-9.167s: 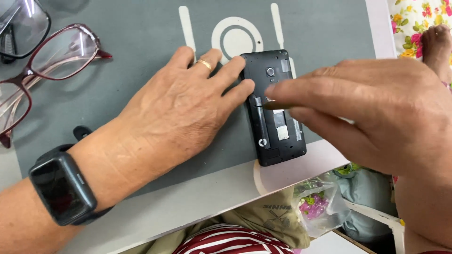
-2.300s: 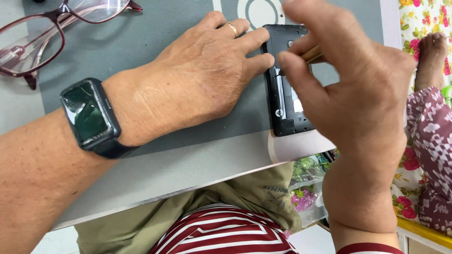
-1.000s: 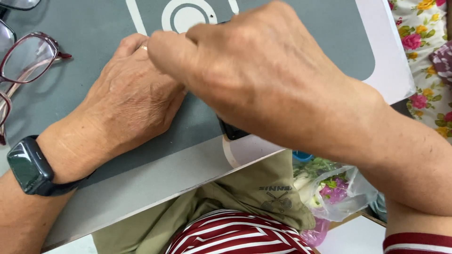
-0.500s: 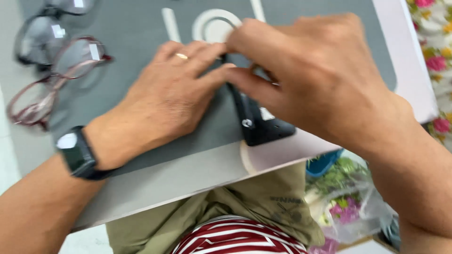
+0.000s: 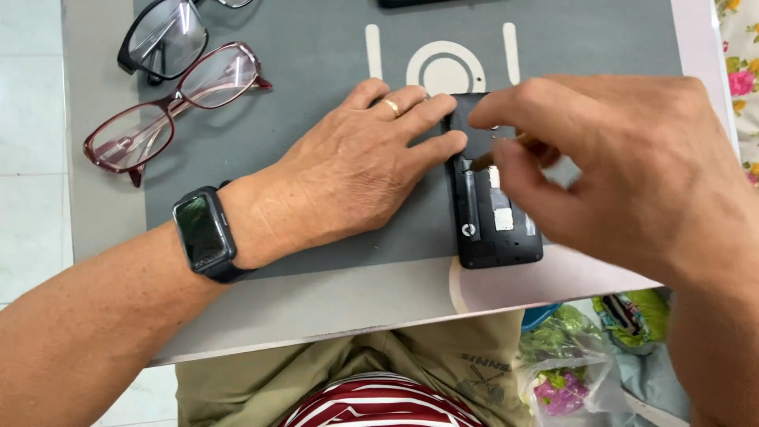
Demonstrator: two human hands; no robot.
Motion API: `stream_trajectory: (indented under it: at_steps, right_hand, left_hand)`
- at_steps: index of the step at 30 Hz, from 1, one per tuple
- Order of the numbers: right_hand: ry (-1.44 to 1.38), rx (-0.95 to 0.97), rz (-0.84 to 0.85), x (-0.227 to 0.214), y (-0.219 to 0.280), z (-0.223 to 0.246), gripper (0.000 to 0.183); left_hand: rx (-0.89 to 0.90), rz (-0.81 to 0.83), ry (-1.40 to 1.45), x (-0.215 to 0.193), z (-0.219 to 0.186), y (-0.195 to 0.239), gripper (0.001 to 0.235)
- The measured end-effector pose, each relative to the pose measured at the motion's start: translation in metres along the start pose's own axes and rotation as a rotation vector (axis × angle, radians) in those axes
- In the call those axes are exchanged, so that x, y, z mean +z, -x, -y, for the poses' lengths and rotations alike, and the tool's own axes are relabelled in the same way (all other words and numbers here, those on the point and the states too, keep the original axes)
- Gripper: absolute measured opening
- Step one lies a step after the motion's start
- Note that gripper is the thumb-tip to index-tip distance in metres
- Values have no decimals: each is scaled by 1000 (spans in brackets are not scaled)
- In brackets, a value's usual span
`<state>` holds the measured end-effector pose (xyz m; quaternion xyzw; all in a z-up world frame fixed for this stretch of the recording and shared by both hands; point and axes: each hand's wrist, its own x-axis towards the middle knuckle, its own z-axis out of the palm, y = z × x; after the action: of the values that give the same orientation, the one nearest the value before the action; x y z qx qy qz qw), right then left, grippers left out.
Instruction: The person uses a small brush to clean the back of a black smartphone that is lying on a table. They carefully brush around the camera lens, the battery compartment, and the SIM card slot area.
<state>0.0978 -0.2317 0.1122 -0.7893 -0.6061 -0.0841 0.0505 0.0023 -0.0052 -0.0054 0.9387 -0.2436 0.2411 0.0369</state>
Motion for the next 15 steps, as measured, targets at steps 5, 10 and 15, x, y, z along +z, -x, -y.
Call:
stream_trajectory:
  at_steps: [5, 10, 15]
  right_hand:
    - [-61, -15, 45, -2, -4, 1, 19]
    - [-70, 13, 19, 2, -1, 0, 21]
    - [-120, 18, 83, 1, -3, 7, 32]
  left_hand:
    - [-12, -8, 11, 4, 1, 2, 42]
    - [-24, -33, 66, 11, 1, 3, 36]
    - [-29, -104, 53, 11, 1, 6, 25]
